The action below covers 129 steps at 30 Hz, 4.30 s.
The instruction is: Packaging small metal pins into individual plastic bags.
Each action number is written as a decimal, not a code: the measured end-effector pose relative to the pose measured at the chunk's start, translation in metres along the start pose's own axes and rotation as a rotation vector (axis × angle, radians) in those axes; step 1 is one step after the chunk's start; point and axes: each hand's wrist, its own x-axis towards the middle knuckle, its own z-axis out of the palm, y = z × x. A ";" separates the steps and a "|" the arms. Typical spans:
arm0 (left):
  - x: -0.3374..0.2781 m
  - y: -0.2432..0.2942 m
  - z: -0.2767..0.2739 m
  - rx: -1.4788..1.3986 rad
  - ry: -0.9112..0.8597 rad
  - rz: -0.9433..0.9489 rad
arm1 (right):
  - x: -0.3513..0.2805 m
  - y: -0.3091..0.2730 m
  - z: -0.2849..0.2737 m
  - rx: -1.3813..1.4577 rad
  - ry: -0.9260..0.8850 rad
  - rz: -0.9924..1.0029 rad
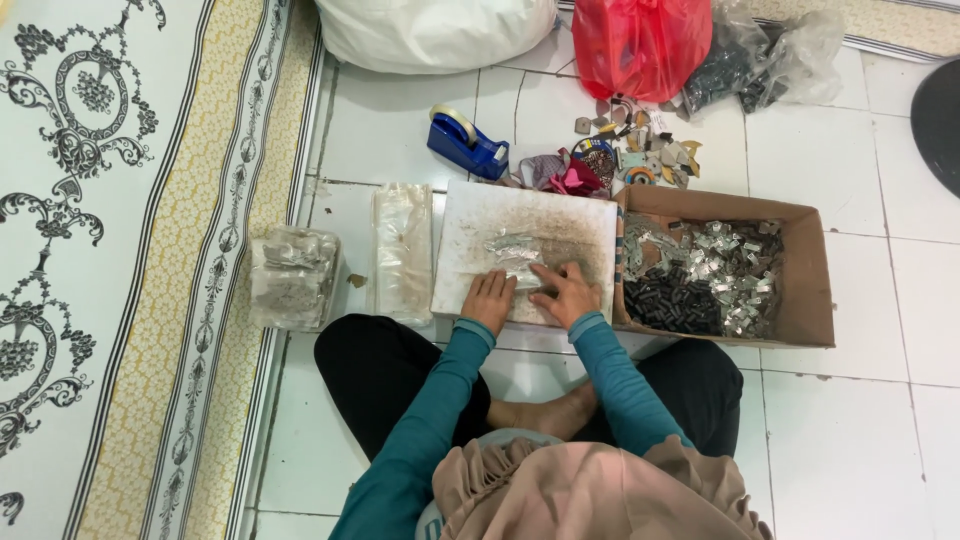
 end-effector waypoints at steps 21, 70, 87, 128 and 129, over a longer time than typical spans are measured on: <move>0.024 -0.012 -0.067 -0.556 -0.415 -0.608 | 0.021 0.001 0.002 0.267 0.026 0.163; 0.018 0.009 -0.031 0.000 0.032 -0.044 | 0.042 -0.006 0.067 -0.057 0.672 0.037; 0.025 0.010 -0.044 -0.014 -0.012 -0.071 | 0.237 -0.002 0.016 0.164 0.472 -0.223; 0.020 0.009 -0.046 -0.040 -0.069 -0.057 | 0.407 -0.027 -0.009 0.056 -0.340 0.002; 0.022 0.009 -0.048 -0.054 -0.060 -0.067 | 0.428 -0.004 0.003 -0.248 -0.412 -0.163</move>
